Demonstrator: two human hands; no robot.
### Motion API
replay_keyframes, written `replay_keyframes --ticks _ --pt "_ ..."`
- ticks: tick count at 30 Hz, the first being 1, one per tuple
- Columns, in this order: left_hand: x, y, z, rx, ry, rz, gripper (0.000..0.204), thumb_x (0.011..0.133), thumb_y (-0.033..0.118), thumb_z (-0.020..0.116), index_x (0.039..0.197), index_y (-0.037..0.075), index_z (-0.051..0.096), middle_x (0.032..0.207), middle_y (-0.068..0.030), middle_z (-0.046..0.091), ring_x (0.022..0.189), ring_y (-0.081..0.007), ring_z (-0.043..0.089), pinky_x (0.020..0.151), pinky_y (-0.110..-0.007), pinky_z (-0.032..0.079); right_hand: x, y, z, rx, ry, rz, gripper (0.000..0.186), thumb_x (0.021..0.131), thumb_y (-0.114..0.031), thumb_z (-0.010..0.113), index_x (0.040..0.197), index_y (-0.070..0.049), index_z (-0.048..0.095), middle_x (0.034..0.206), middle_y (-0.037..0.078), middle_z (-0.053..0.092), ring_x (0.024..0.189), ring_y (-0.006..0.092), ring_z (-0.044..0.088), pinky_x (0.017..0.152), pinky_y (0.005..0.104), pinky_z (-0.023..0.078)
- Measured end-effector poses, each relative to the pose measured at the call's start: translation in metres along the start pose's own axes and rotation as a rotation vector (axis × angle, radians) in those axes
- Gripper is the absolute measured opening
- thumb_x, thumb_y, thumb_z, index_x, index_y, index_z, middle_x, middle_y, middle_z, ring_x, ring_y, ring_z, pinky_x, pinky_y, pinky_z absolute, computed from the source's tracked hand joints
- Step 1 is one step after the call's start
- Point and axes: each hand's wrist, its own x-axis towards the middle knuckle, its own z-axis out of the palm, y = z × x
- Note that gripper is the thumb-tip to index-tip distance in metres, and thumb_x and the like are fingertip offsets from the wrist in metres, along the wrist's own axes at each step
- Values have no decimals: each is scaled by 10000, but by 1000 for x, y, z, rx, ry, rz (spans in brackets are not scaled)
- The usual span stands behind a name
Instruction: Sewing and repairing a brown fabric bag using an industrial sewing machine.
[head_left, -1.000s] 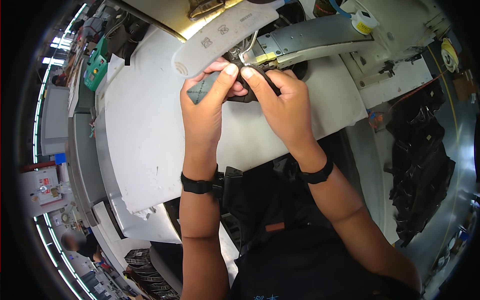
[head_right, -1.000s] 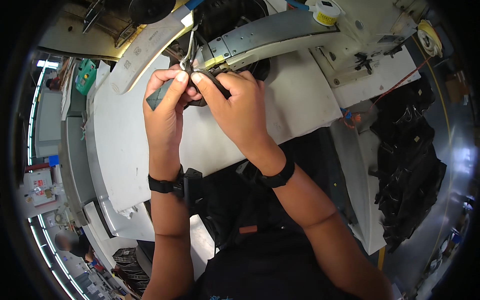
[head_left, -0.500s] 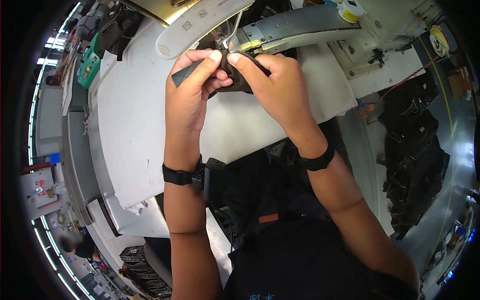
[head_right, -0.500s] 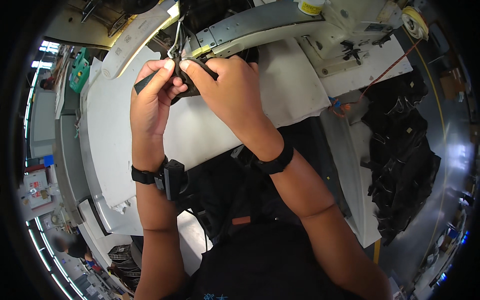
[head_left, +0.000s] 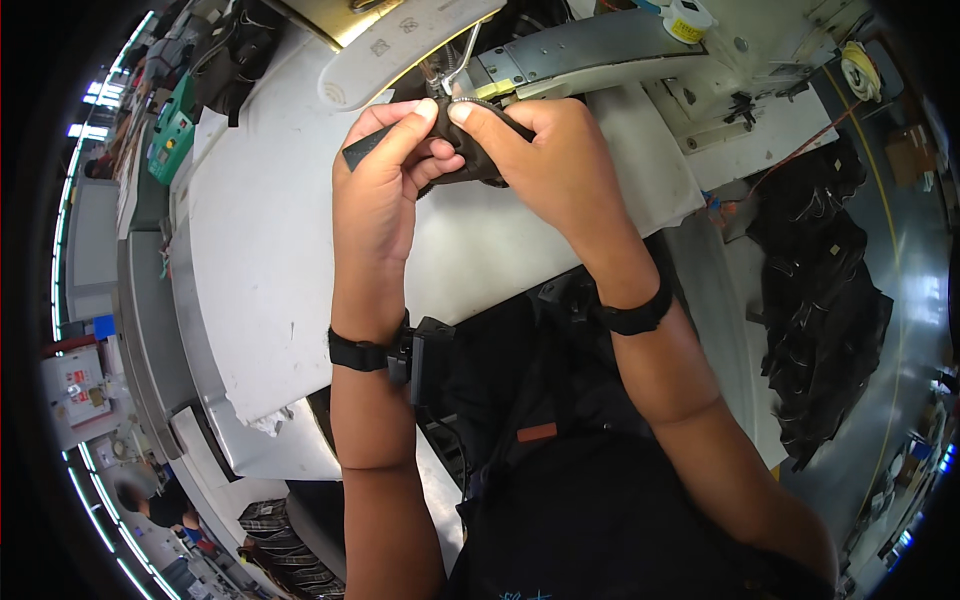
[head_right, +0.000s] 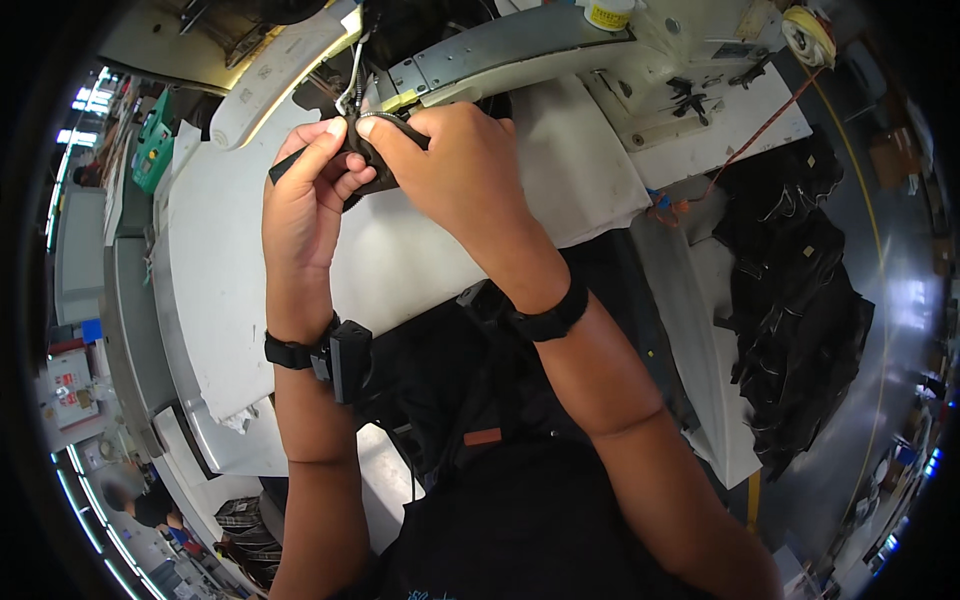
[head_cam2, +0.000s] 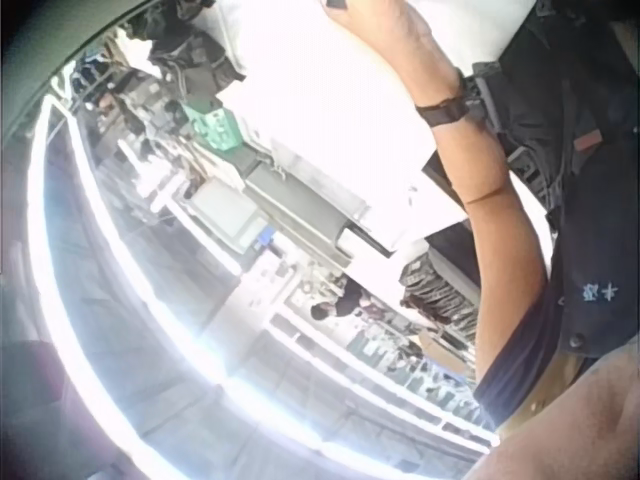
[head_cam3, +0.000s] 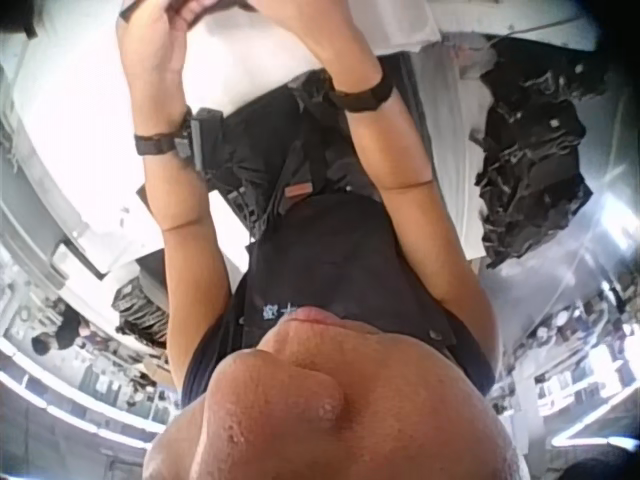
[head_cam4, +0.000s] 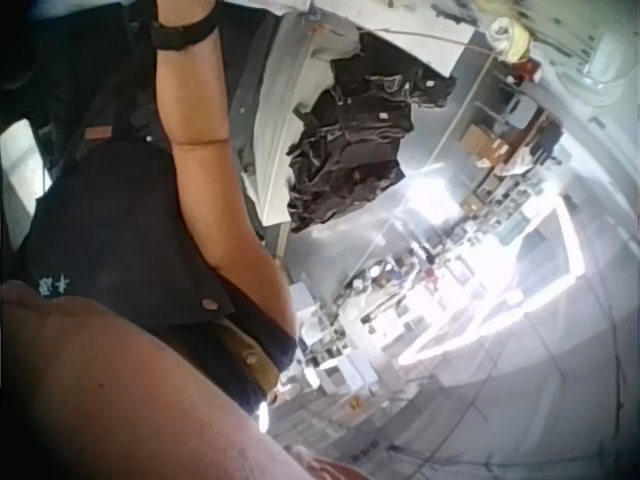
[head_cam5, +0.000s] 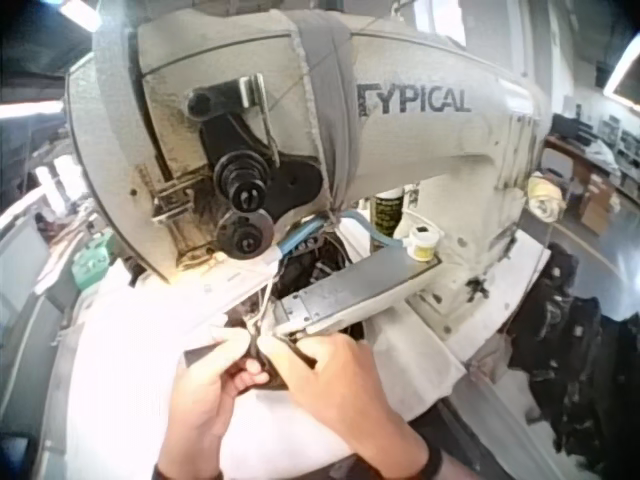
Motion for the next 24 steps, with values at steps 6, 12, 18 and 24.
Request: replay_keyframes --ticks 6,12,18,24 --pt "-1 2 3 -12 8 -10 187 967 109 692 1071 -30 622 884 -98 685 754 -144 685 720 -315 630 1 4 2 66 17 -28 475 915 -382 683 597 -35 621 453 45 486 433 220 443 588 376 393" --pt "2 2 0 -11 20 -37 187 968 120 687 1067 -27 628 894 -98 686 751 -142 681 724 -323 627 2 2 2 110 -7 9 482 902 -376 695 579 -30 604 451 32 481 432 220 446 587 374 394" --pt "4 4 0 -7 21 -57 204 967 135 686 1063 -38 637 918 -106 689 757 -146 683 724 -322 630 3 3 1 41 3 10 486 891 -382 697 573 -27 604 452 40 501 420 219 457 551 367 389" --pt "5 5 0 -42 20 -89 201 976 119 669 1088 -42 626 928 -110 687 757 -154 683 713 -320 636 3 -1 -1 71 -14 29 471 886 -365 696 578 -19 609 465 61 534 425 224 507 529 366 410"
